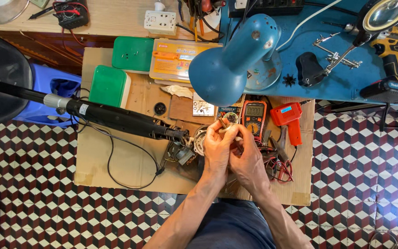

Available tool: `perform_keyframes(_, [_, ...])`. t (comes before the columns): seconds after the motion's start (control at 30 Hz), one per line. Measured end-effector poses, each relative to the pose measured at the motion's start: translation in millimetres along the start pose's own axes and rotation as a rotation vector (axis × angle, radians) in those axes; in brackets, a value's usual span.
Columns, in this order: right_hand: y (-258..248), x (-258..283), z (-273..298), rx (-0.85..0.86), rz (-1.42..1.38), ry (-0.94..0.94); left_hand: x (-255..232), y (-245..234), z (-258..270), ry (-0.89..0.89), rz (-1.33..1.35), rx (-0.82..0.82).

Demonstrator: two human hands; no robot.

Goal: The person cleans a small cylindrical motor component with a white cloth and a screwdriver, then uses pliers to remove a small part from the motor housing. The person works at a cluttered workbench with various tools and parts.

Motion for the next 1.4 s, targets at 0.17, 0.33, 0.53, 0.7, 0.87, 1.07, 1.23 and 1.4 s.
perform_keyframes(0.17, [-10,8,-19,-0.064,0.122,0.023,-15,-10,-13,0.064,-0.064,0.056])
perform_keyframes(0.33, [-14,21,-22,-0.030,0.109,0.029,-53,-30,-19,0.057,-0.136,0.139])
perform_keyframes(0.53, [-15,18,-33,0.024,0.130,-0.061,-48,-29,-22,0.024,-0.156,0.170])
perform_keyframes(0.7, [-17,8,-38,0.047,0.109,-0.078,-47,-29,-25,0.016,-0.016,0.223])
perform_keyframes(0.87, [-15,-6,-46,0.082,-0.013,-0.086,-45,-25,-29,0.016,0.017,0.191])
perform_keyframes(1.07, [-15,-25,-51,0.148,-0.195,-0.141,-46,-22,-30,0.073,-0.087,0.156])
perform_keyframes(1.23, [-17,-35,-54,0.197,-0.308,-0.125,-50,-19,-29,0.119,-0.191,0.217])
perform_keyframes(1.4, [-17,-32,-53,0.217,-0.299,-0.133,-48,-21,-28,0.133,-0.195,0.219])
Point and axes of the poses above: each hand's wrist, its own z-axis away from the middle knuckle, its own y-axis out of the palm, x = y × z, the point moved 1 cm from there along -z, towards the middle knuckle, and after that the axes turned 5 degrees about x, right-handed, at the moved point
